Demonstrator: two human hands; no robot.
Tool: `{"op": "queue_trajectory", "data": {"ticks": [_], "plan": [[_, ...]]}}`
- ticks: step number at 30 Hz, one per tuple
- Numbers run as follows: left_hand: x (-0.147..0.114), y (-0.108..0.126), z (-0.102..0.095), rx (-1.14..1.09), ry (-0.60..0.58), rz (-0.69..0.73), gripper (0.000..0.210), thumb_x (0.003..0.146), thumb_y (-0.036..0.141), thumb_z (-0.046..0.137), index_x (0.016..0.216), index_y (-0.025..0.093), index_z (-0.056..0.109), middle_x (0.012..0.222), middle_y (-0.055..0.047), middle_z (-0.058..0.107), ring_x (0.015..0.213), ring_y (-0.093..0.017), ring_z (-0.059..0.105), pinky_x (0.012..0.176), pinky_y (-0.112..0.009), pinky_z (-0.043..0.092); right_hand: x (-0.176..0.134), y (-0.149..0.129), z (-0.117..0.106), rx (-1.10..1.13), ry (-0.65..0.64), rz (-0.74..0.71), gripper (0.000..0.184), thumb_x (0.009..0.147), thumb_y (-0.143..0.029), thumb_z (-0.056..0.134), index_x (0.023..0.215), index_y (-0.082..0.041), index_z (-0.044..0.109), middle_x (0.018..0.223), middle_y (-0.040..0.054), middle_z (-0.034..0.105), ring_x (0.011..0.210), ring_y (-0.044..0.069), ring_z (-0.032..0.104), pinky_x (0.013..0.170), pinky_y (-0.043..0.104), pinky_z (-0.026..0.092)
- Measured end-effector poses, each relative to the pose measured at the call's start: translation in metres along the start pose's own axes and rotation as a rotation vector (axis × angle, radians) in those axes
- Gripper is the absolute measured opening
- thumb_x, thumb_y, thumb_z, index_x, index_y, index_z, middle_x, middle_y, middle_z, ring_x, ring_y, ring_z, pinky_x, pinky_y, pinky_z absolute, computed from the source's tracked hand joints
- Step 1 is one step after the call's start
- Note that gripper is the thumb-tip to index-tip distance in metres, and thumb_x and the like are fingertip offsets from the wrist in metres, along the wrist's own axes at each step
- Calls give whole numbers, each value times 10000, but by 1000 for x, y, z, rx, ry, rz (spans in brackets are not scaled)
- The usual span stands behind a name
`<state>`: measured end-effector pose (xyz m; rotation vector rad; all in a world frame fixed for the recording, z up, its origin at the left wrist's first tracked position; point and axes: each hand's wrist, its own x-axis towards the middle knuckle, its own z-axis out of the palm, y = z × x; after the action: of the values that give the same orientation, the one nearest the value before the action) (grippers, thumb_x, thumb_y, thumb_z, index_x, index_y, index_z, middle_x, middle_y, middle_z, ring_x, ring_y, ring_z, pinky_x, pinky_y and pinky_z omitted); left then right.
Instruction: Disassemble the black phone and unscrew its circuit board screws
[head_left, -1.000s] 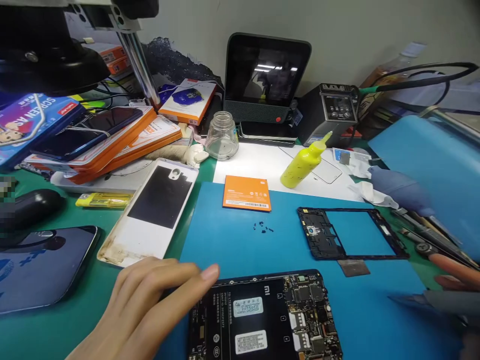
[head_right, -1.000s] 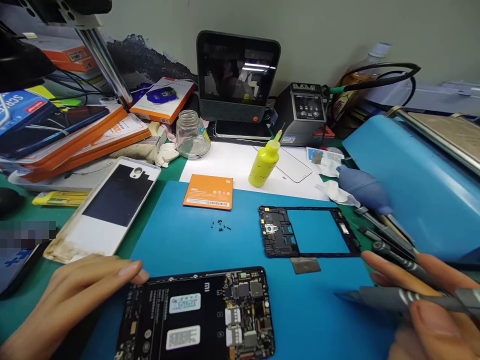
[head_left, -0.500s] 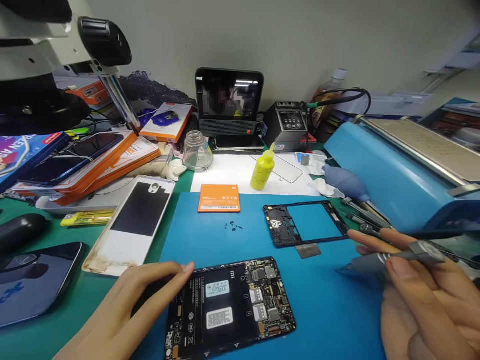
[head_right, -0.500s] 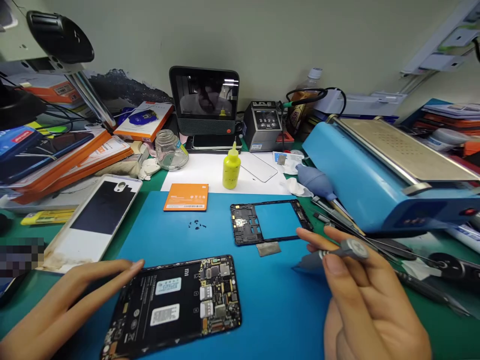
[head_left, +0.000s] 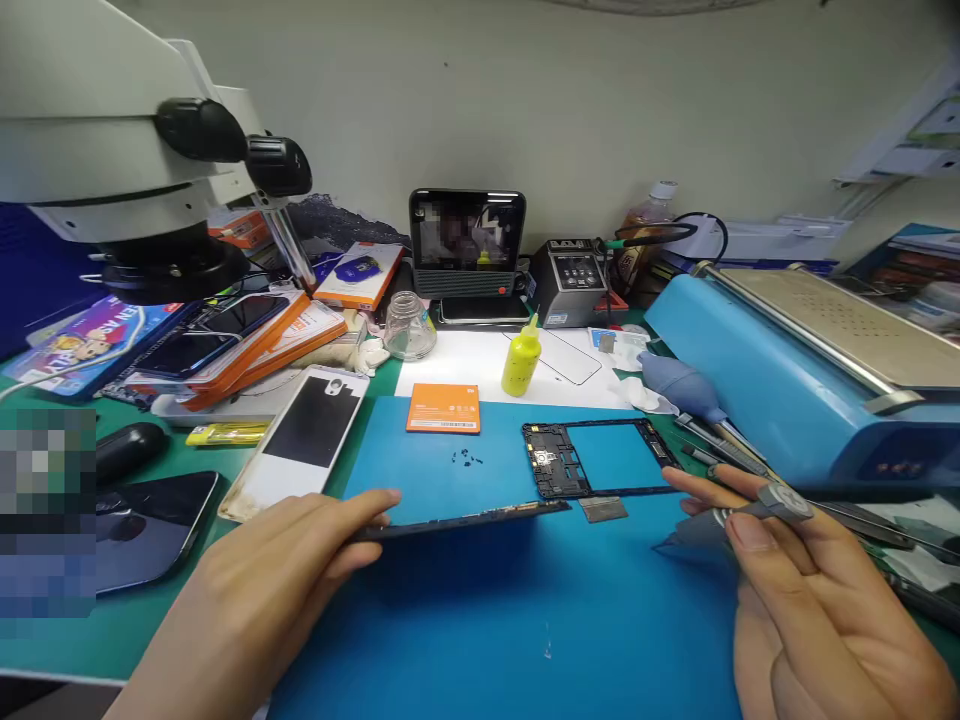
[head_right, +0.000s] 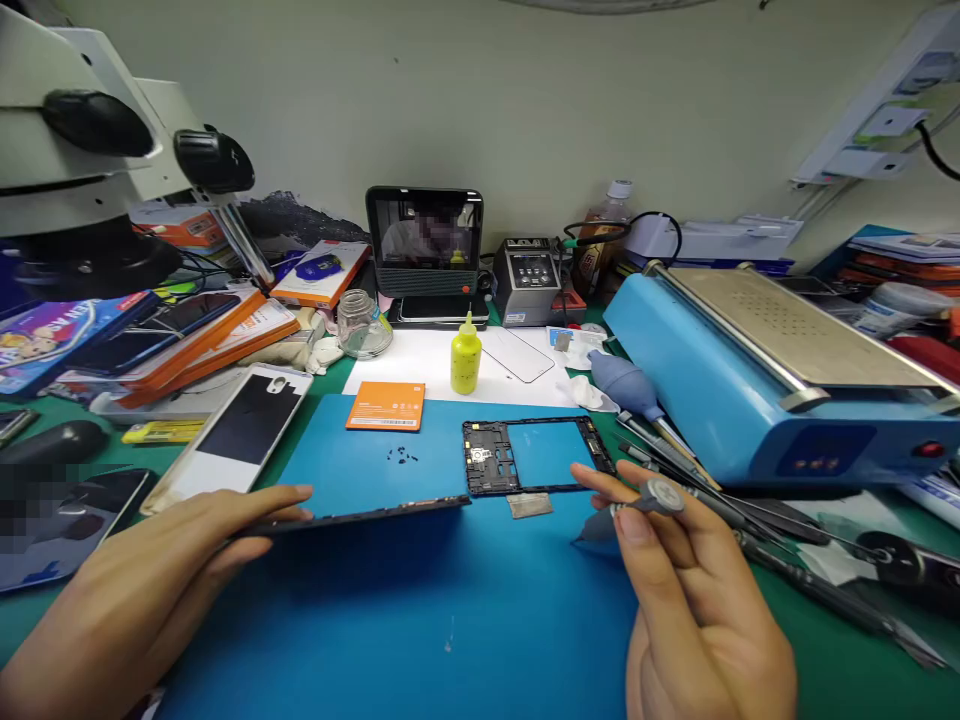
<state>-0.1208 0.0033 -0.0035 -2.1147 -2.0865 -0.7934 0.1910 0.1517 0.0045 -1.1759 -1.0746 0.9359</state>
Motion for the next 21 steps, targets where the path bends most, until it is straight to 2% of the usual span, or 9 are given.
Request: {"op": "queue_trajectory", "data": {"ticks": [3,7,10,14,18,21], "plan": [[10,8,2,30,76,34,335,1181,507,507,1482,389,594,1248,35,860,1039,-170,851,919,-237,626,1,-1,0,3,-7,1,467,820,-517,925,1226,-311,823,1428,25,792,1415,245,696,1306,305,447],[15,14,3,53,106,27,356,1184,497,491,1494,355,595,1265,11,864,1024,-179,871,947,-233,665,0,-3,0,7,-14,12,501,796,-539,934,1233,-317,829,1427,24,793,1443,248,676,1284,293,467],[13,12,5,50,109,15,357,1173,484,515,1483,343,619,1287,-8,864,1063,-203,876,966,-252,684,0,-4,0,-7,-11,19,516,797,-560,929,1230,-300,826,1416,47,797,1431,261,688,1261,307,495],[6,3,11,-23,103,-22,263,1131,435,605,1353,307,665,1291,-15,867,1096,-206,874,1024,-265,682,0,-3,0,-21,-22,35,551,800,-580,919,1266,-310,806,1367,57,817,1396,288,718,1281,373,490],[-4,-6,16,-94,76,-16,160,1101,376,666,1236,300,625,1331,-16,855,1119,-179,866,1032,-243,676,1,-1,-1,-27,-16,36,548,793,-583,928,1257,-316,812,1344,46,827,1383,268,729,1258,313,499],[-10,-5,18,-100,73,-3,112,1118,287,611,1222,320,585,1307,-7,861,1109,-165,864,1035,-278,679,0,1,-3,-11,2,38,539,781,-563,946,1251,-334,816,1417,24,798,1407,249,715,1204,255,535]]}}
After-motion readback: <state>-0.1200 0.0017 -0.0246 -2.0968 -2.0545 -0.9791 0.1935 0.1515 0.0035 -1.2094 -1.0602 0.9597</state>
